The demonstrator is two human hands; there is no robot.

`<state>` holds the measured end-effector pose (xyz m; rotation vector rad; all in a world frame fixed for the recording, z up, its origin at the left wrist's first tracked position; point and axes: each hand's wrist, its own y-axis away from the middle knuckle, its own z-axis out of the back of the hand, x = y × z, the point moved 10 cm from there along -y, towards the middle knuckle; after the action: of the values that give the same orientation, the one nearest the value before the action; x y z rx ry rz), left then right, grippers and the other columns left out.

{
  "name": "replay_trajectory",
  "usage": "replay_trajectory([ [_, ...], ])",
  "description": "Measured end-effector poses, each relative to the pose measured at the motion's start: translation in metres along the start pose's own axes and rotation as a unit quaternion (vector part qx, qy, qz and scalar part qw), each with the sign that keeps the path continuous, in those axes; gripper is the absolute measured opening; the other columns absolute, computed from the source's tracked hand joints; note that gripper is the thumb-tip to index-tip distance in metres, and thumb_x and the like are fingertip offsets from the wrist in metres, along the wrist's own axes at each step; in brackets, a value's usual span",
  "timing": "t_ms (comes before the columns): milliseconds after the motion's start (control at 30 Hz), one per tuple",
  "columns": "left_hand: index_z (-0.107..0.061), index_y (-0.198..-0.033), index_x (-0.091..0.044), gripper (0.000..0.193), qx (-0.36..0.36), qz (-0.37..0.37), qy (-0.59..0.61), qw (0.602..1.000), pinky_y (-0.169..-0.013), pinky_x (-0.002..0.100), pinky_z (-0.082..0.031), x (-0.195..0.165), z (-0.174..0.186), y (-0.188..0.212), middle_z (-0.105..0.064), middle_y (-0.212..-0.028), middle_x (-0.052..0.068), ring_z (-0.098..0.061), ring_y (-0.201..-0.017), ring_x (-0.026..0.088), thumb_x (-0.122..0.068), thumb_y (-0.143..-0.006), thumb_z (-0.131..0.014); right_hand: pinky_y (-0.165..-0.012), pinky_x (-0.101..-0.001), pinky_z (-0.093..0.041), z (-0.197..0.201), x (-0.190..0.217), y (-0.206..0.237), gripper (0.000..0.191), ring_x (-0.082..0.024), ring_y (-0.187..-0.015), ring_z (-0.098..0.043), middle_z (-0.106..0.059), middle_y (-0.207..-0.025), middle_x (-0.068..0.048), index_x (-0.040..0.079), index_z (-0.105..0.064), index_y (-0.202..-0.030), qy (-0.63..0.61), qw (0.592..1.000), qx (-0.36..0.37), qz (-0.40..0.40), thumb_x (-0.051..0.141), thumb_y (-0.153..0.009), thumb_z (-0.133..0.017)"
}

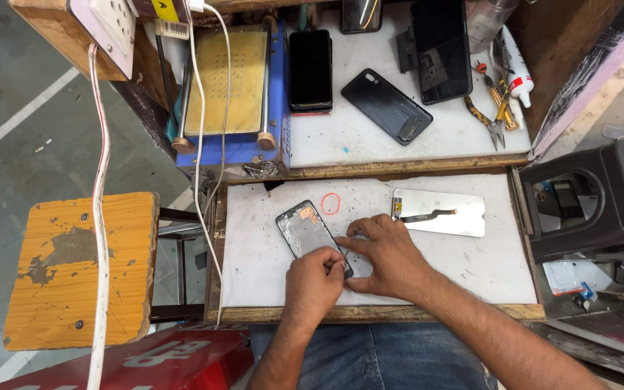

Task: The person removes a protective film from a smartphone screen, then picks up and places down other phones on the workbench. The person sprays liquid onto the screen and wipes it with a cloth.

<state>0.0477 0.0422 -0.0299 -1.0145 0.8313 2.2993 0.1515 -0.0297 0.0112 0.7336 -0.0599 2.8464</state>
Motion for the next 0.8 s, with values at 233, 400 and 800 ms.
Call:
replay_trajectory([
  [233,-0.078,-0.095,-0.01,0.011,-0.052,-0.005,0.018,0.998,-0.07,0.032,-0.06,-0.001,0.015,-0.007,-0.079,-0.079,0.007,-0.077,-0.07,0.018,-0.015,-0.088,-0.071,-0.1,-0.0466,-0.04,-0.001,0.002,0.003,0.074,-0.027,-0.116,-0.05,-0.06,-0.131,-0.006,0.019,-0.072,-0.131,-0.001,1.0,-0.004,0.008,0.042,-0.063,-0.091],
  [400,-0.078,-0.096,-0.011,0.011,-0.041,0.027,0.017,0.999,-0.068,0.03,-0.061,-0.001,0.019,-0.012,-0.079,-0.08,0.003,-0.075,-0.067,0.013,-0.018,-0.091,-0.071,-0.101,-0.0445,-0.04,-0.006,-0.002,0.001,0.075,-0.026,-0.117,-0.049,-0.06,-0.134,-0.005,0.021,-0.071,-0.132,0.002,1.0,0.018,-0.012,0.046,-0.065,-0.091],
  [800,-0.077,-0.097,-0.01,0.012,-0.027,0.033,0.02,0.999,-0.067,0.03,-0.061,0.002,0.014,-0.01,-0.079,-0.08,0.004,-0.075,-0.068,0.014,-0.016,-0.092,-0.069,-0.1,-0.0447,-0.04,-0.004,-0.002,0.001,0.074,-0.026,-0.117,-0.049,-0.061,-0.134,-0.005,0.02,-0.073,-0.13,-0.005,1.0,0.003,-0.005,0.044,-0.063,-0.092],
])
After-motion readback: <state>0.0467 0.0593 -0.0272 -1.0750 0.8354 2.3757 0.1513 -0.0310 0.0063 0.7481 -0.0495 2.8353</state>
